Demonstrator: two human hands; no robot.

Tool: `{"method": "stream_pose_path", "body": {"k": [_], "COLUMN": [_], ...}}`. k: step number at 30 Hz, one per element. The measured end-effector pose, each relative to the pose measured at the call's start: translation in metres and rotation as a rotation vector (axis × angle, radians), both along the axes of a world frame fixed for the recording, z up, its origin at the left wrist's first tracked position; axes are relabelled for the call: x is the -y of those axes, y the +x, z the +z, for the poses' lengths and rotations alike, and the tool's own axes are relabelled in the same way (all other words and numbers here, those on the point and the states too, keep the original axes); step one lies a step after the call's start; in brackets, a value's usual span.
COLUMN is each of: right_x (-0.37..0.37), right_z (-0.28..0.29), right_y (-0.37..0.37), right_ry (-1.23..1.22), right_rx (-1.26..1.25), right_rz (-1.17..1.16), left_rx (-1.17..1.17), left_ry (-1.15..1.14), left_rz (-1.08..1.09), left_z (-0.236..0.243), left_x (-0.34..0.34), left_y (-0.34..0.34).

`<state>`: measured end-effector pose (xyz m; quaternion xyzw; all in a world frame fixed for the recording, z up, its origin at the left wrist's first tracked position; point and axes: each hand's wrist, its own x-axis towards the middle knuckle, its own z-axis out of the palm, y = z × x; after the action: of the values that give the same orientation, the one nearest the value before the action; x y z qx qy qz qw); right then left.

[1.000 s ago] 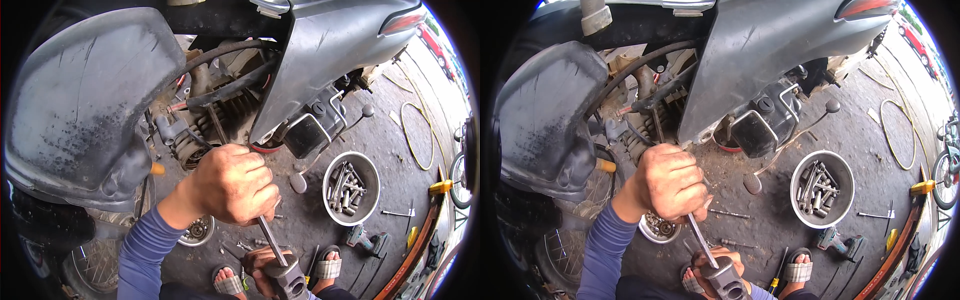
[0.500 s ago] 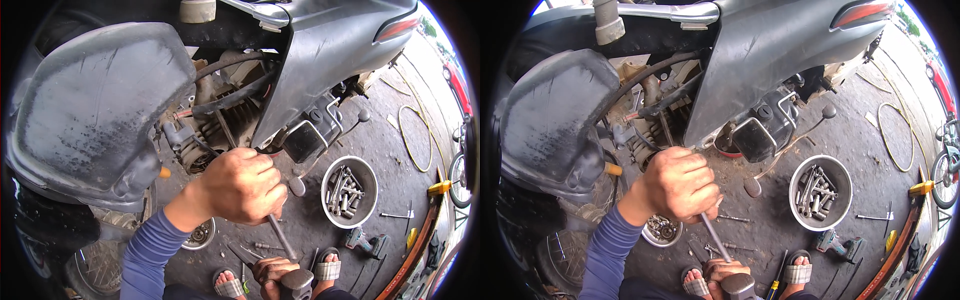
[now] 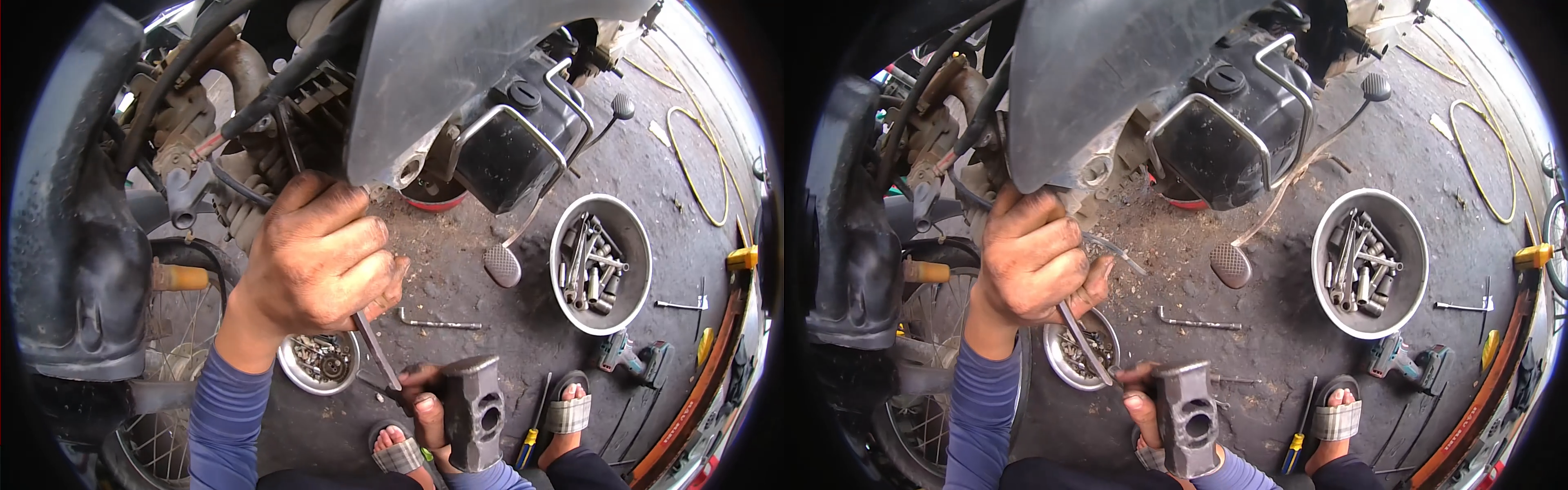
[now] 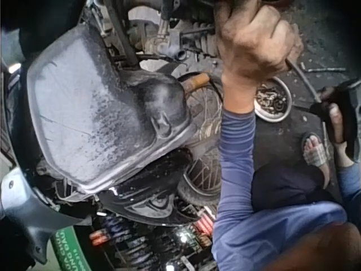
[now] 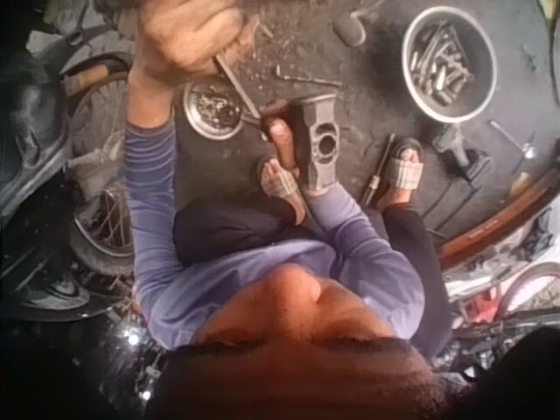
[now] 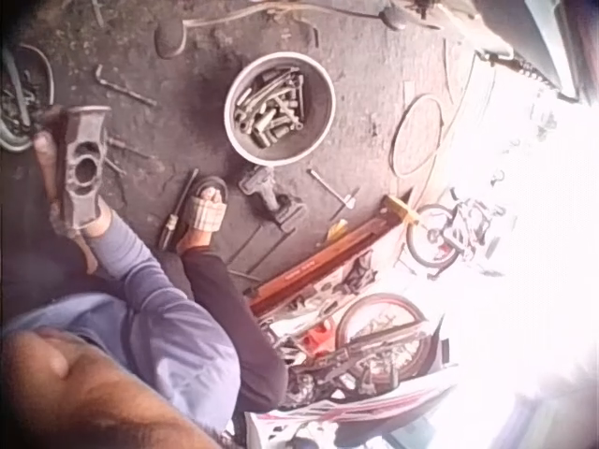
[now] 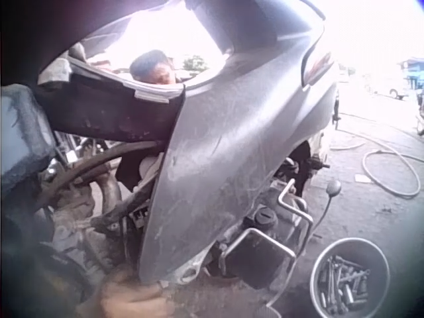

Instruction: Repairing a motorcycle engine by using a hammer and a rod to tap a part into place.

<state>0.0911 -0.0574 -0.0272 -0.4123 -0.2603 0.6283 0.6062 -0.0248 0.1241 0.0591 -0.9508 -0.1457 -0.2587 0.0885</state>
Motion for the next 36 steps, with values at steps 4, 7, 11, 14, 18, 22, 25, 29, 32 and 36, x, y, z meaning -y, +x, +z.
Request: {"method": "stream_pose_path", "body": {"k": [4,7,11,14,18,22,25,29,32,36], "right_x": [-0.015,-0.020,-0.016,-0.017,-0.026,-0.017,-0.005,0.029,0.031,0.017], "right_z": [-0.001,0.011,0.020,0.000,-0.026,-0.041,-0.050,-0.085,-0.093,-0.071], "right_y": [0.003,0.009,0.004,-0.003,-0.025,-0.048,-0.053,-0.054,-0.070,-0.070], "right_ry": [-0.039,-0.100,-0.133,-0.052,0.037,0.169,0.250,0.137,0.255,0.440], "right_rx": [-0.100,0.096,0.054,0.051,0.071,-0.549,-0.601,-0.425,-0.412,-0.523], "right_rz": [0.102,0.190,0.119,0.054,-0.045,-0.079,-0.130,-0.014,-0.133,-0.141], "left_rx": [-0.013,-0.056,-0.078,-0.130,-0.166,-0.205,-0.177,-0.152,-0.146,-0.146], "left_ry": [0.005,-0.040,-0.001,0.030,0.106,0.121,0.153,0.235,0.229,0.240], "left_rz": [0.030,0.084,0.120,0.118,0.067,0.036,0.031,0.040,0.032,0.024], "left_z": [-0.002,-0.002,0.003,0.001,-0.001,0.001,-0.003,-0.006,-0.009,-0.006], "left_x": [0.003,0.007,0.010,0.010,0.002,0.001,0.000,-0.002,-0.003,0.000], "left_y": [0.010,0.011,0.009,0.009,0.003,-0.004,-0.003,0.001,0.003,0.004]}}
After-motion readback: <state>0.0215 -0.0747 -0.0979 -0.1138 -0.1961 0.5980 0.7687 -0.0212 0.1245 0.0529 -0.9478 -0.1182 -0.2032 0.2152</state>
